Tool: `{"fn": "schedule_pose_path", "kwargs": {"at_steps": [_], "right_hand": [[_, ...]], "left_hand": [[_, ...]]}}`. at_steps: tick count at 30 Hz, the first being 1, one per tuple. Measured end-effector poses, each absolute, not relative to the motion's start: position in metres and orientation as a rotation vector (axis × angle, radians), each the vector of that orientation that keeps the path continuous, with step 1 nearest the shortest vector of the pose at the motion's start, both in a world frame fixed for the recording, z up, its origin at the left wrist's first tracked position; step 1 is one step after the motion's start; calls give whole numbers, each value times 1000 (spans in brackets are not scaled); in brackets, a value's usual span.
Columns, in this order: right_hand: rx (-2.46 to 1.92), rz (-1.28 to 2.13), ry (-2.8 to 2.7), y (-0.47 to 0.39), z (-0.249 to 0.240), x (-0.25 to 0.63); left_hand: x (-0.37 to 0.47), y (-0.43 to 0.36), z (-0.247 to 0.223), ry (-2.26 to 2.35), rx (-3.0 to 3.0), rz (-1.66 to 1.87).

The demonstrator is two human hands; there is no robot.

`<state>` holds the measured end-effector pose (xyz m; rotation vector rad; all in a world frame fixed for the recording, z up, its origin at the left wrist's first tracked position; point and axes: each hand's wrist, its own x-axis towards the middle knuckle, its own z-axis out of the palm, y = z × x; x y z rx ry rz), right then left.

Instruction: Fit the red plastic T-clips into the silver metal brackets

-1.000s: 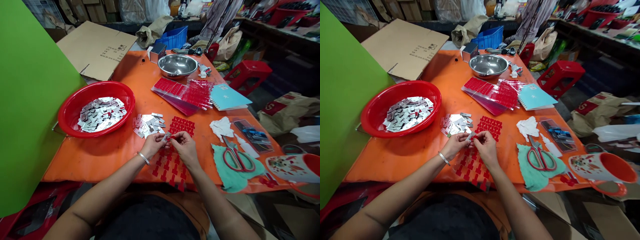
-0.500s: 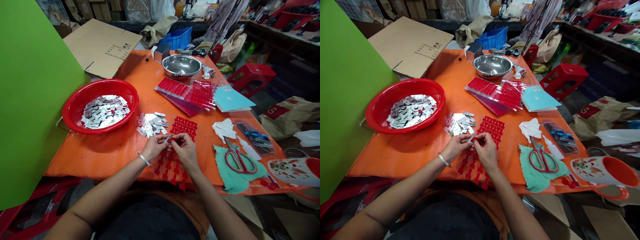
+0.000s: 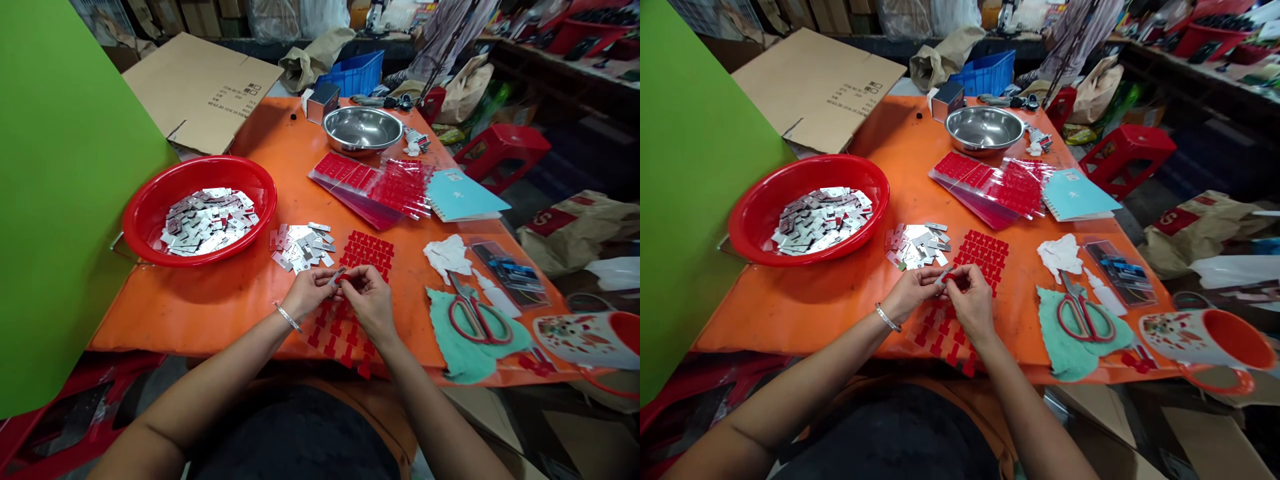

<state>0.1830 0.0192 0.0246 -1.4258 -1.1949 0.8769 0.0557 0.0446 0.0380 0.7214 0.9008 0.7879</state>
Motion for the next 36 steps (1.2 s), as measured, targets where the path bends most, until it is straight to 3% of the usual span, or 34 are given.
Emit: {"fn": "schedule_pose_path", "kwargs": {"at_steps": [9,16,36], "right_hand": [[-1410,839,-1245,14,28,178],[-1519,461,-1382,16,37,180],[-1559,494,-1374,19,44,183]], "left_hand": [[58,42,34,940,730,871],[61,38,35,954,725,910],[61,34,37,911,759,952]]}}
